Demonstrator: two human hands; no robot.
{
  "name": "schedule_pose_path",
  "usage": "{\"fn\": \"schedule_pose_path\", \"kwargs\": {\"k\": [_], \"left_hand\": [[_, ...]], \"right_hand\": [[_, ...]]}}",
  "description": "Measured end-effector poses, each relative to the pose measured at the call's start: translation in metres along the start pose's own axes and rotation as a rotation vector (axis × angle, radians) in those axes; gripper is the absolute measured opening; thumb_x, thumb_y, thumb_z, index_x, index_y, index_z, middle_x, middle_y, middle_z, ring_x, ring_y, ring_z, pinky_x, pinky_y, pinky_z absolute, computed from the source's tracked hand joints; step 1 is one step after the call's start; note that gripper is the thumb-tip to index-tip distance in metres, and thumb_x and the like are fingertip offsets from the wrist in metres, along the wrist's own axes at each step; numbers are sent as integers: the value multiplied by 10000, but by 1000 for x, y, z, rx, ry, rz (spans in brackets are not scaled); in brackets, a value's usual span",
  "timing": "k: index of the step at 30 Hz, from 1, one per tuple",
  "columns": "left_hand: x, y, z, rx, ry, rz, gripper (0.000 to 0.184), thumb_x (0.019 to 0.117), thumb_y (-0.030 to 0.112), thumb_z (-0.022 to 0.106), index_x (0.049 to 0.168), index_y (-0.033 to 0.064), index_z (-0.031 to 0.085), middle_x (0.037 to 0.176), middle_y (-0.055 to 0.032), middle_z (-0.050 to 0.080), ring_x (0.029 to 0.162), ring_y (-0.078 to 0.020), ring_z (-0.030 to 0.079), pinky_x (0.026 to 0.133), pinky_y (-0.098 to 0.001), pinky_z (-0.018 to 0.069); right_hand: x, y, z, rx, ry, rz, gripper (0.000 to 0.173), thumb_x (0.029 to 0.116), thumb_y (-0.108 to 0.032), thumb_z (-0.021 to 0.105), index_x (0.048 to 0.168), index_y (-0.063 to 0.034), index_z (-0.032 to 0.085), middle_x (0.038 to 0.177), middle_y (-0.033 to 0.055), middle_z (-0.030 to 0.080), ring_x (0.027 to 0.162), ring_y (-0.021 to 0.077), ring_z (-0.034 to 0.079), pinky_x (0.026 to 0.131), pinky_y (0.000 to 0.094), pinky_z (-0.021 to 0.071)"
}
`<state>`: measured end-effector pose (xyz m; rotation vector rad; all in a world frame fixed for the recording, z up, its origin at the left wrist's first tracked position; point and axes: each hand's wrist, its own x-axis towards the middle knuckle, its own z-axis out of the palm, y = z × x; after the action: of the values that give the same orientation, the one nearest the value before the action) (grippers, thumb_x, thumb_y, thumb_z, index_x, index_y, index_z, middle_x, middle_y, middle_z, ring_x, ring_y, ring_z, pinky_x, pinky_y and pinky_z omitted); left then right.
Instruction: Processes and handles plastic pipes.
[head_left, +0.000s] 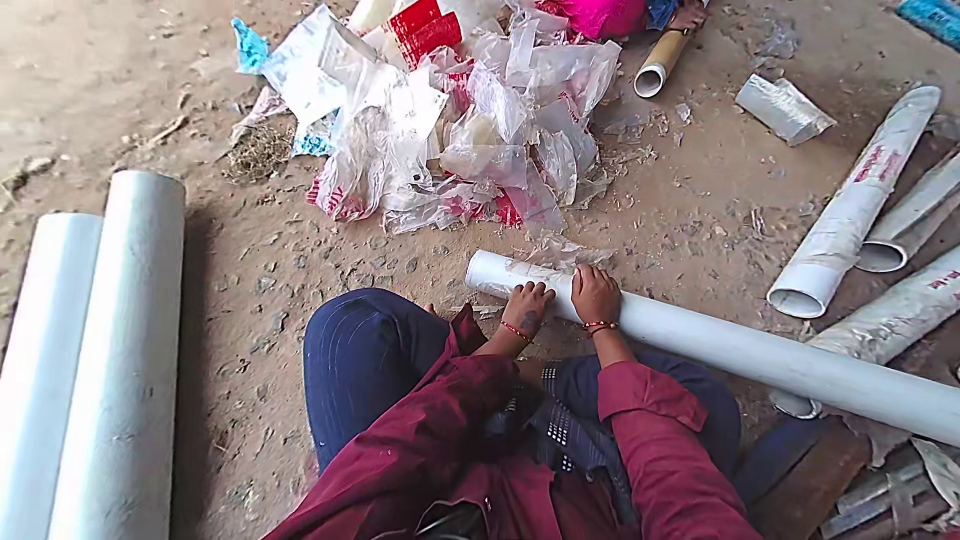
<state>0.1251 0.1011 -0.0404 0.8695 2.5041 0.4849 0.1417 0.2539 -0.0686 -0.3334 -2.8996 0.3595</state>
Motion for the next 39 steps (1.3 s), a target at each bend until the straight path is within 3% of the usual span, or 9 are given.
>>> {"fn": "schedule_pose_path", "kwargs": {"k": [9,12,15,20,27,33,36,38,39], "left_hand": [[-23,3,-21,44,-199,-14,332,1043,-63,403,1324,-108,574,1352,-294,588,1307,-462,550,1050,-582,462],[-26,-17,-40,-91,47,-83,470,1024,119,607,1474,23,515,1389,-269,593,1331,-438,547,1123,-558,411],[-13,-35,-42,0,86,-161,649,936,156,756,1497,-11,477,1587,-264,387,1494,-427,348,1233,-530,269],[-3,-12,-36,121,-112,-325,383,1057,-78,347,1413,-126,481,1478,-323,464,1343,-479,514,1071,-554,465],[-28,0,-41,107,-267,-392,385,1075,-44,335,1427,-96,483,1492,-316,453,1322,-477,541,1038,-561,493],[-40,-3,-53,32,-194,-373,374,1070,-57,343,1391,-77,536,1459,-298,497,1319,-460,549,1056,-562,477],[-38,-17,-59,-34,35,-185,312,1027,-76,406,1251,-88,623,1323,-305,594,1253,-469,589,1023,-575,488],[-24,-26,-67,15,197,-57,417,991,6,604,1407,8,574,1415,-264,568,1365,-429,520,1115,-542,435],[-12,-31,-73,67,193,-25,630,943,71,713,1526,65,475,1574,-221,439,1498,-391,370,1218,-523,305]], "right_hand": [[5,1,-2,6,13,-34,340,1064,-130,450,1168,58,713,1121,264,733,1066,449,706,914,576,521],[5,2,-2,6,19,-29,346,1066,-137,448,1180,53,713,1139,261,732,1086,442,703,928,584,516],[3,1,-3,4,-13,-9,351,1076,-144,442,1198,52,705,1169,256,725,1116,431,693,955,577,504],[5,-1,-4,-1,11,-23,343,1066,-140,452,1173,53,714,1142,256,731,1089,438,701,929,576,514],[13,-5,-10,-21,-92,16,337,1077,-134,436,1186,56,692,1154,259,720,1116,424,690,951,555,503],[46,-5,-29,-26,-277,132,350,1103,-161,415,1260,55,641,1231,256,685,1198,408,646,1007,560,467],[60,1,-29,-30,-227,123,319,1092,-127,442,1236,70,648,1208,273,689,1170,428,656,993,564,476],[63,5,-24,-53,-160,94,316,1086,-101,432,1230,76,651,1189,285,694,1141,441,670,983,572,479],[60,6,-22,-64,-120,69,322,1086,-94,429,1239,79,654,1177,291,700,1116,446,683,968,578,486]]}}
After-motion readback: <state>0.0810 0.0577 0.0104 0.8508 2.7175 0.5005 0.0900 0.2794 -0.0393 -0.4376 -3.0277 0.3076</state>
